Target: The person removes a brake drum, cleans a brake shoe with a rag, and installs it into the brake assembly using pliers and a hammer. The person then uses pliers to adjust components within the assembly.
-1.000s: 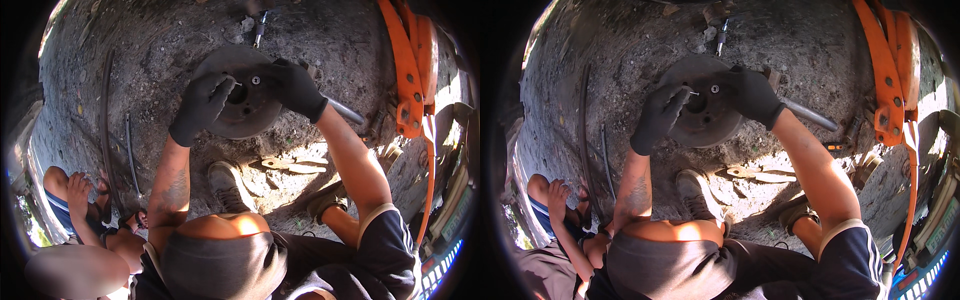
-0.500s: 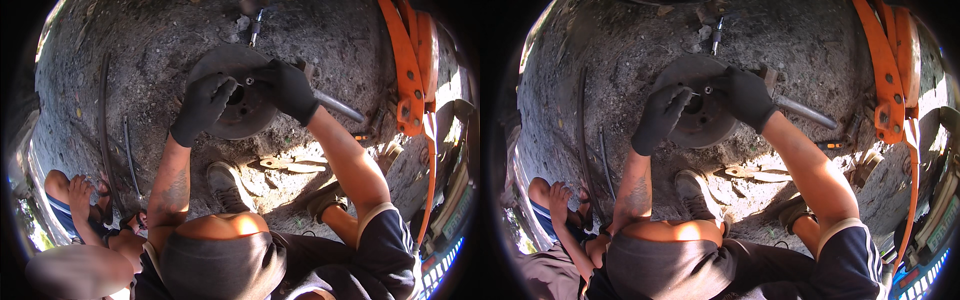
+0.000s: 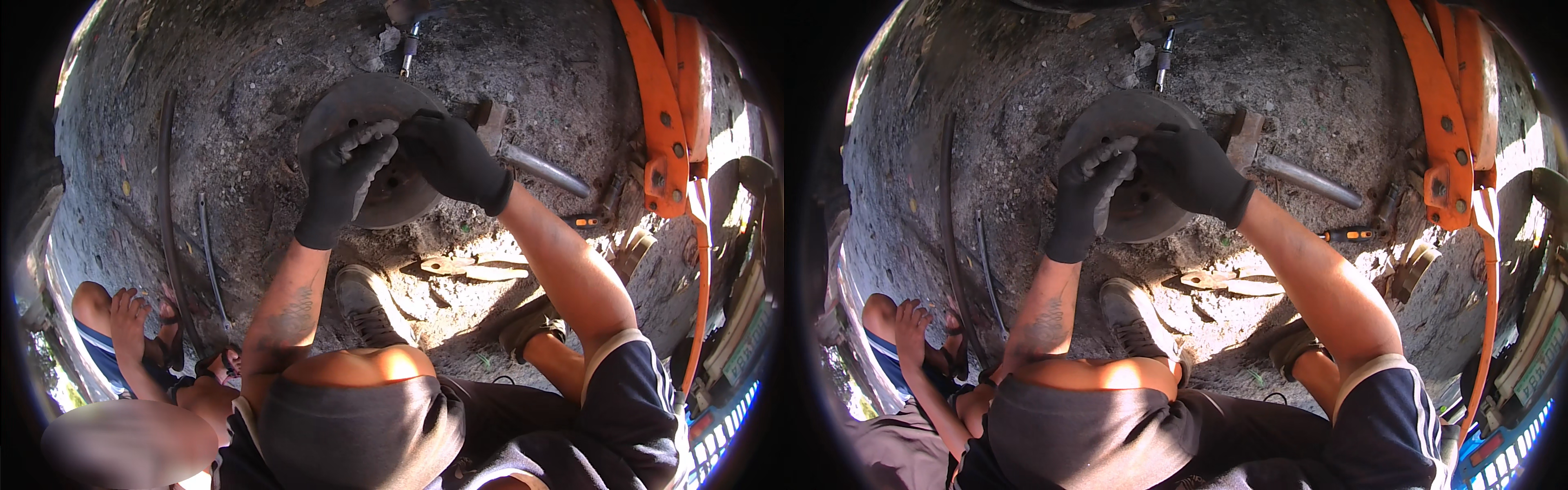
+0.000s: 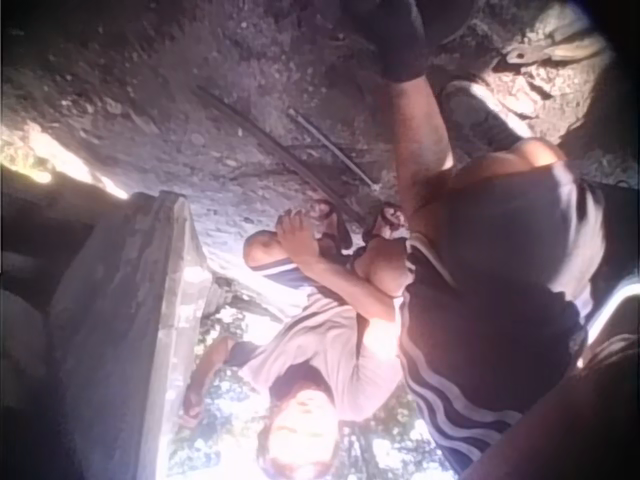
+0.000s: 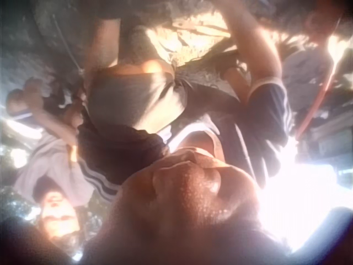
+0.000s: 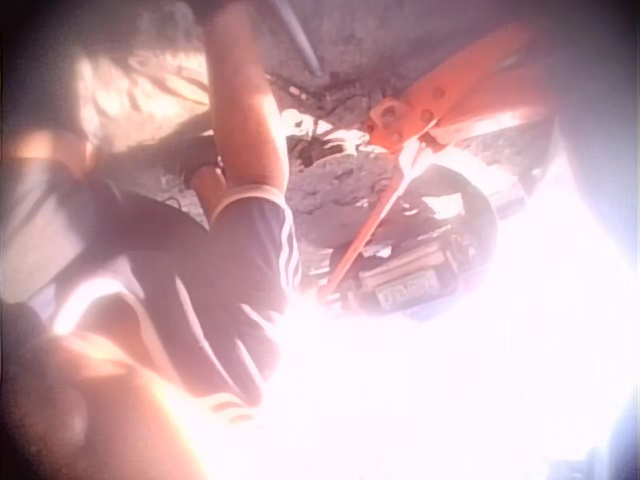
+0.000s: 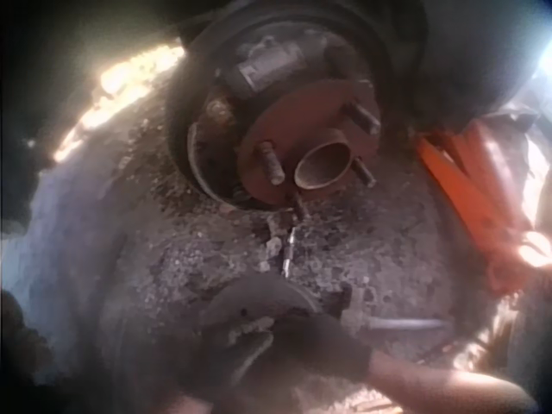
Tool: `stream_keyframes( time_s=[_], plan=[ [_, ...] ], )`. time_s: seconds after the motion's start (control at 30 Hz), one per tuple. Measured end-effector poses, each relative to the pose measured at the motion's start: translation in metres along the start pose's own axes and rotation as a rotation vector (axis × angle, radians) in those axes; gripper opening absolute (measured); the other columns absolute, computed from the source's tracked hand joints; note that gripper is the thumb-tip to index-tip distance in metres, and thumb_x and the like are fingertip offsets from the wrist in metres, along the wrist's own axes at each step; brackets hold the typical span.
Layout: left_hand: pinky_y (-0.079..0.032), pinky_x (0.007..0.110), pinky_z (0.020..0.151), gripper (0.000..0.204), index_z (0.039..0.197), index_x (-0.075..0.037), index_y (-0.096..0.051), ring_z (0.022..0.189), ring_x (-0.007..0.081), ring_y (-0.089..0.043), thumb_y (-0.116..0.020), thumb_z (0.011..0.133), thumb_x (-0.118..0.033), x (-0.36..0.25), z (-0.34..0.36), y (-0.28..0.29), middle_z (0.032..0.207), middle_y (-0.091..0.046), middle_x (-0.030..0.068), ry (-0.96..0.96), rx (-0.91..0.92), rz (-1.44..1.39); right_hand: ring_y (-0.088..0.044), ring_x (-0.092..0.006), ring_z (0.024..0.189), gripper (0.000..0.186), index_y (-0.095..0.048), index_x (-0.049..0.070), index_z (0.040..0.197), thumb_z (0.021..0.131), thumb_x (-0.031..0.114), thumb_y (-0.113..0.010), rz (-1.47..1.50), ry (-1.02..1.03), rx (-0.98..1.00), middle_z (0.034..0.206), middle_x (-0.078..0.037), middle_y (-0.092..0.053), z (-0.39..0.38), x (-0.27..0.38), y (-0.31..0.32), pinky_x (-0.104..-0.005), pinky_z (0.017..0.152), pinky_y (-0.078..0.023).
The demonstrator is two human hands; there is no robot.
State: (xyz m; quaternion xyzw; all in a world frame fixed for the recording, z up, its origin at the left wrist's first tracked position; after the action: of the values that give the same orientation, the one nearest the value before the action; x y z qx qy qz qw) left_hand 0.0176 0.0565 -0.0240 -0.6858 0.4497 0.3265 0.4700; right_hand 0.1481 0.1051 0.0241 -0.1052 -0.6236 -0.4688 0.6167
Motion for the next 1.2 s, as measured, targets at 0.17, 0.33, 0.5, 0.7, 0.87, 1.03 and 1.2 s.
stream_keyframes(
  time_s=[0.17, 0.33, 0.5, 0.7, 0.87, 1.03, 1.2],
  plan=[
    [-0.053, 0.024, 0.078, 0.021, 0.114, 0.001, -0.071, 0.090, 0.0089, -0.066, -0.068, 0.095, -0.006, -0.009, 0.013, -0.003, 0.105, -0.072, 0.0056, -0.103, 0.011, 0.217, -0.069, -0.0343, 0.086, 0.021, -0.073, 0.009, 0.103, 0.084, 0.016, -0.069, 0.051, -0.141, -0.058, 0.099, -0.014, -0.070, -0.005, -0.026, 0.016, -0.0416, 0.076, -0.055],
    [-0.053, 0.025, 0.078, 0.019, 0.109, 0.001, -0.073, 0.086, 0.0092, -0.068, -0.070, 0.092, -0.009, -0.031, 0.023, -0.002, 0.098, -0.075, 0.0071, -0.235, -0.020, 0.700, -0.069, -0.0322, 0.078, 0.019, -0.073, 0.013, 0.100, 0.085, 0.024, -0.071, -0.354, -0.268, -0.094, 0.093, -0.011, -0.068, -0.040, -0.046, 0.076, -0.0401, 0.070, -0.056],
    [-0.054, 0.029, 0.071, 0.016, 0.102, -0.004, -0.075, 0.080, 0.0169, -0.072, -0.074, 0.087, -0.011, -0.031, 0.032, -0.011, 0.093, -0.075, 0.0107, -0.428, 0.116, 0.878, -0.068, -0.0300, 0.084, 0.019, -0.073, 0.014, 0.099, 0.088, 0.030, -0.071, -0.548, -0.359, 0.048, 0.092, -0.009, -0.067, -0.092, -0.079, 0.102, -0.0417, 0.075, -0.056],
    [-0.052, 0.026, 0.076, 0.018, 0.108, -0.001, -0.072, 0.084, 0.0108, -0.067, -0.068, 0.094, -0.011, -0.025, 0.034, -0.012, 0.096, -0.075, 0.0079, -0.302, 0.186, 0.945, -0.067, -0.0329, 0.088, 0.024, -0.068, 0.011, 0.103, 0.087, 0.028, -0.072, -0.691, -0.219, 0.125, 0.096, -0.010, -0.066, -0.104, -0.081, 0.086, -0.0431, 0.076, -0.055],
    [-0.049, 0.027, 0.069, 0.017, 0.106, -0.002, -0.073, 0.074, 0.0104, -0.062, -0.069, 0.093, -0.012, -0.024, 0.033, -0.011, 0.087, -0.071, 0.0051, -0.356, 0.164, 1.059, -0.066, -0.0315, 0.098, 0.026, -0.072, 0.017, 0.110, 0.090, 0.033, -0.068, -0.588, -0.352, 0.208, 0.105, -0.010, -0.069, -0.108, -0.085, 0.080, -0.0441, 0.084, -0.056],
    [-0.049, 0.027, 0.068, 0.016, 0.105, -0.002, -0.073, 0.073, 0.0108, -0.062, -0.070, 0.093, -0.013, -0.031, 0.030, -0.022, 0.086, -0.071, 0.0065, -0.422, 0.172, 0.921, -0.070, -0.0295, 0.078, 0.022, -0.070, 0.012, 0.109, 0.094, 0.026, -0.063, -0.522, -0.352, 0.151, 0.088, -0.011, -0.070, -0.092, -0.068, 0.092, -0.0420, 0.074, -0.057],
    [-0.051, 0.029, 0.066, 0.012, 0.097, 0.000, -0.072, 0.073, 0.0134, -0.066, -0.073, 0.088, -0.008, -0.031, 0.028, -0.023, 0.085, -0.070, 0.0084, -0.452, 0.129, 1.037, -0.064, -0.0147, 0.056, 0.029, -0.066, 0.000, 0.105, 0.098, 0.028, -0.063, 0.026, -0.592, 0.057, 0.071, -0.009, -0.065, -0.070, -0.046, 0.099, -0.0307, 0.055, -0.054]
  ],
)
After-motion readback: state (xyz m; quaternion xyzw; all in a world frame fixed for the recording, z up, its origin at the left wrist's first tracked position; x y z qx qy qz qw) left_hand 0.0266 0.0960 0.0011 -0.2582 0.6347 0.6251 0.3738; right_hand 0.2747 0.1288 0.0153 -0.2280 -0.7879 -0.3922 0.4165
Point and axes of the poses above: each hand's wrist, its own z-axis towards the middle knuckle, its own y-axis out of the back of the hand, x = y × z, the point moved 9 cm from there along z, towards the middle knuckle
